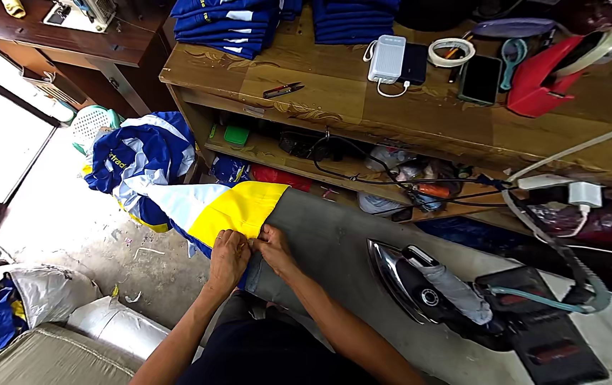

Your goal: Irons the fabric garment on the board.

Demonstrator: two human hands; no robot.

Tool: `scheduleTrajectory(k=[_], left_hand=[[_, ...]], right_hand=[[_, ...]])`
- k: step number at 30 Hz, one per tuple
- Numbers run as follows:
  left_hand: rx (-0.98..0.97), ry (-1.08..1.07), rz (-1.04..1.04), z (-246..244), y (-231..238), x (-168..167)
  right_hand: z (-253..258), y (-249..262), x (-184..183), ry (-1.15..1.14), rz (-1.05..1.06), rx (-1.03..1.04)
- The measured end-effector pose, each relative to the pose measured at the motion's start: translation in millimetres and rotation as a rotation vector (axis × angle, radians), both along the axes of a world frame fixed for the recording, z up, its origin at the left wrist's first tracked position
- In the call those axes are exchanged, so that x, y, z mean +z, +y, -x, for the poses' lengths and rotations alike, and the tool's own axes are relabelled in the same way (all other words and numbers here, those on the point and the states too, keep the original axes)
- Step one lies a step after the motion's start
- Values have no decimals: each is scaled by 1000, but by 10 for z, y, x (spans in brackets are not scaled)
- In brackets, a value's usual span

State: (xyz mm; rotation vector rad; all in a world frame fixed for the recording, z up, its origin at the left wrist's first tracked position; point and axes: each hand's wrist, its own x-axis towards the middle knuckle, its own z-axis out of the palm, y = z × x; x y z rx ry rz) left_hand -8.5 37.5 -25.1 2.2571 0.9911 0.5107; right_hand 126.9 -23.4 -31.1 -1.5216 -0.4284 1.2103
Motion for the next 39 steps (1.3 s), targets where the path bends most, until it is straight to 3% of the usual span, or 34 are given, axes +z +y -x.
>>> scheduleTrajectory(k=[4,7,13,16,18,22,24,29,32,35,39], left_hand=[[-3,-24,-52,-23,28,-17],[-4,-57,-38,-13,15,-36],[-7,-53,222,17,36,14],[-56,-98,535,64,251,85],[-127,-118,757,87,467,125],[-178,-86,889,11,580,112],[-165,-88,859,-27,547,133],[-113,-72,658,-1,426,257],[-92,-113,536,-15,332,177],[-99,-179,422,-13,261,38],[-119,-109,539,12,374,118]], right_hand=[[-153,-24,-2,-140,71,222],[-198,-38,-37,-196,28,269],[-106,-67,-128,-80,-116,137],[-119,-94,-152,-32,-196,142],[-151,-98,-139,-200,-250,233],[-205,-62,-98,-861,-312,364],[-234,-67,-117,-873,-304,360],[-230,-86,-67,-184,-208,240],[-175,-64,-86,-23,-249,149],[-204,-68,-116,-45,-269,152],[-232,-76,-44,-486,-224,282]])
